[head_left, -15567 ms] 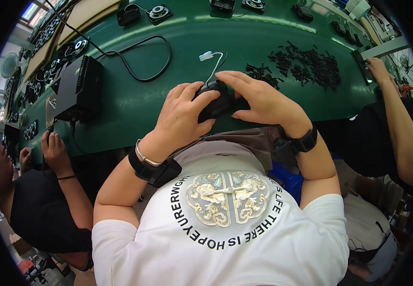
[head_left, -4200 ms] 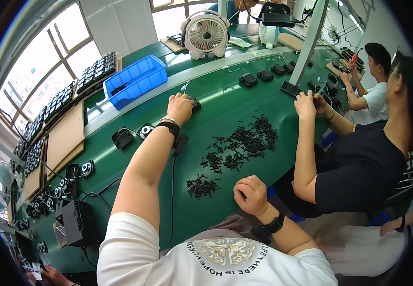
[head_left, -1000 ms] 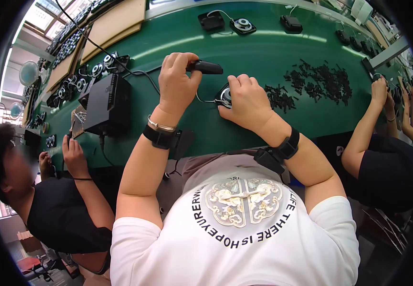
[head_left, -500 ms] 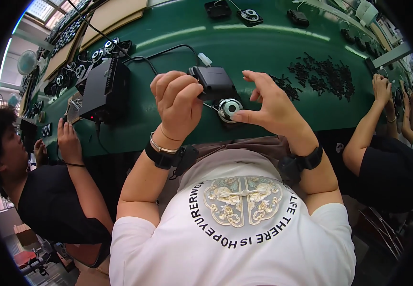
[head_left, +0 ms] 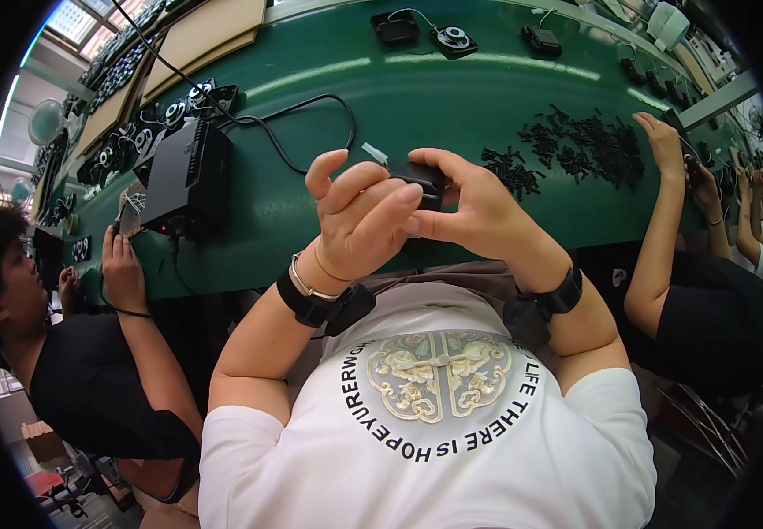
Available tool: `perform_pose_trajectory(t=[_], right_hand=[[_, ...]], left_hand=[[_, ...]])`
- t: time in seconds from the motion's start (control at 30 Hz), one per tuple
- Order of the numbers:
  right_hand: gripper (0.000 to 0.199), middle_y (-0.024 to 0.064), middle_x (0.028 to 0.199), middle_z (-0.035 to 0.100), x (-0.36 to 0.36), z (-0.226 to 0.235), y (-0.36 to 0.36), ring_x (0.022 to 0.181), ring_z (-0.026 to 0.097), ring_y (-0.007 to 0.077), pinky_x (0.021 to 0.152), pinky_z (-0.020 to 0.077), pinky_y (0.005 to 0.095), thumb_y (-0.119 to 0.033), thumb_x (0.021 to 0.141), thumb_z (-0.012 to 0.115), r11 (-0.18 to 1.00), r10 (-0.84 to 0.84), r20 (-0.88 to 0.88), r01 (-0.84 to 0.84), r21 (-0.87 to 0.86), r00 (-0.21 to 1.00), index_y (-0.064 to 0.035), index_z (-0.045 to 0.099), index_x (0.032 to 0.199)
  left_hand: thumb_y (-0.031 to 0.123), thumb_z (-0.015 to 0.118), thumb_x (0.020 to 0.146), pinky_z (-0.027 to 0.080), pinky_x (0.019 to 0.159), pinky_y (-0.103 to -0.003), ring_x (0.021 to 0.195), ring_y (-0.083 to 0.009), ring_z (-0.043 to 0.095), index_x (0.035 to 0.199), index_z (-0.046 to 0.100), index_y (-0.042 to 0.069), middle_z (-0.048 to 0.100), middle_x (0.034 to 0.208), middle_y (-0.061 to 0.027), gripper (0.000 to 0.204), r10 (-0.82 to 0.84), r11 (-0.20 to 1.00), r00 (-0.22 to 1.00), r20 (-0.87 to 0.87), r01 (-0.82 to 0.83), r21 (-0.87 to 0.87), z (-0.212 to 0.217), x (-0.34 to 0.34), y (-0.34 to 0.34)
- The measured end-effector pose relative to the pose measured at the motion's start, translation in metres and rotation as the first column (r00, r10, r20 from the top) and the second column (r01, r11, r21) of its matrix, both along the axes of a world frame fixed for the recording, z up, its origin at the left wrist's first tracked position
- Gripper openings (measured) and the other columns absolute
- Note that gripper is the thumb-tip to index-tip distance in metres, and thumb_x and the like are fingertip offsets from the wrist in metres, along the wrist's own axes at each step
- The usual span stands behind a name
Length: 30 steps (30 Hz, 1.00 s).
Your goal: The person pours screws from a blue tray onto the table, places a speaker into a housing, and threads the wire through a hole. They then fit the housing cover on and insert screws into the holes by hand.
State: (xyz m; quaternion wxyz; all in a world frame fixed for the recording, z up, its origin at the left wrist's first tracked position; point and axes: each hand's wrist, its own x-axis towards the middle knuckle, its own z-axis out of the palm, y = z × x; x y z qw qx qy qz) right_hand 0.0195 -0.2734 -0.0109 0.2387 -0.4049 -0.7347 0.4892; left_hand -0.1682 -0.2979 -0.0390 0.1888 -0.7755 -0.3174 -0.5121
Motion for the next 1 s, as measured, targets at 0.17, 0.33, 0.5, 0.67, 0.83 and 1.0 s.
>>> perform_pose_trajectory(t=[0.17, 0.33, 0.5, 0.67, 0.83, 1.0], right_hand=[[0.081, 0.0125, 0.122, 0.056, 0.009, -0.021, 0.006, 0.107, 0.057, 0.0161, 0.093, 0.0483, 0.0293, -0.028, 0.074, 0.085, 0.981, 0.017, -0.224, -0.06, -0.187, 0.974, 0.0053, 0.043, 0.136], [0.08, 0.0114, 0.122, 0.055, 0.013, -0.022, 0.004, 0.111, 0.055, 0.0164, 0.097, 0.0463, 0.0304, -0.02, 0.072, 0.085, 0.966, 0.053, -0.27, -0.118, -0.228, 0.961, 0.004, 0.043, 0.136], [0.078, 0.0132, 0.124, 0.055, 0.018, -0.016, -0.002, 0.11, 0.057, 0.0226, 0.097, 0.0468, 0.0333, -0.018, 0.068, 0.085, 0.975, -0.002, -0.134, 0.031, 0.219, 0.991, 0.0021, 0.046, 0.133], [0.075, 0.0172, 0.124, 0.054, 0.011, -0.015, -0.003, 0.11, 0.058, 0.0308, 0.096, 0.0475, 0.0366, -0.018, 0.065, 0.084, 0.878, -0.003, -0.043, 0.023, 0.479, 0.999, 0.0009, 0.05, 0.13], [0.072, 0.0192, 0.124, 0.054, 0.006, -0.02, 0.005, 0.11, 0.058, 0.0349, 0.094, 0.0483, 0.0384, -0.019, 0.063, 0.083, 0.888, 0.001, 0.032, -0.015, 0.459, 0.999, 0.001, 0.053, 0.125], [0.069, 0.0178, 0.123, 0.055, 0.006, -0.04, 0.021, 0.109, 0.058, 0.0339, 0.094, 0.0487, 0.0378, -0.019, 0.063, 0.082, 0.905, 0.043, 0.103, -0.083, 0.416, 0.994, 0.0008, 0.053, 0.123]], left_hand=[[0.005, 0.073, 0.075, 0.042, 0.096, -0.042, 0.086, -0.0206, 0.06, 0.114, 0.059, 0.009, 0.064, 0.087, -0.0017, 0.042, -0.259, 0.966, 0.965, -0.025, 0.259, -0.012, -0.008, 0.008, 0.005], [0.002, 0.071, 0.078, 0.047, 0.09, -0.042, 0.087, -0.0254, 0.06, 0.117, 0.058, 0.006, 0.063, 0.088, -0.0042, 0.042, -0.482, 0.846, 0.846, 0.227, 0.517, -0.131, -0.003, 0.02, -0.001], [-0.001, 0.069, 0.082, 0.052, 0.08, -0.036, 0.084, -0.023, 0.061, 0.115, 0.057, 0.003, 0.063, 0.091, -0.0049, 0.036, -0.095, 0.789, 0.905, 0.415, 0.322, -0.523, 0.025, 0.004, -0.006], [0.004, 0.07, 0.086, 0.051, 0.076, -0.03, 0.081, -0.0177, 0.06, 0.113, 0.056, 0.001, 0.063, 0.091, -0.0069, 0.03, -0.065, 0.425, 0.945, 0.322, 0.318, -0.847, 0.028, -0.017, 0.001], [0.009, 0.071, 0.088, 0.051, 0.075, -0.026, 0.081, -0.015, 0.061, 0.111, 0.057, 0.001, 0.063, 0.09, -0.0076, 0.028, -0.141, 0.513, 0.799, 0.585, 0.565, -0.647, 0.027, -0.018, 0.006], [0.01, 0.071, 0.089, 0.051, 0.075, -0.026, 0.081, -0.0142, 0.061, 0.115, 0.057, 0.001, 0.063, 0.089, -0.0051, 0.032, -0.051, 0.299, 0.16, 0.986, 0.944, -0.138, 0.022, -0.02, 0.022]])
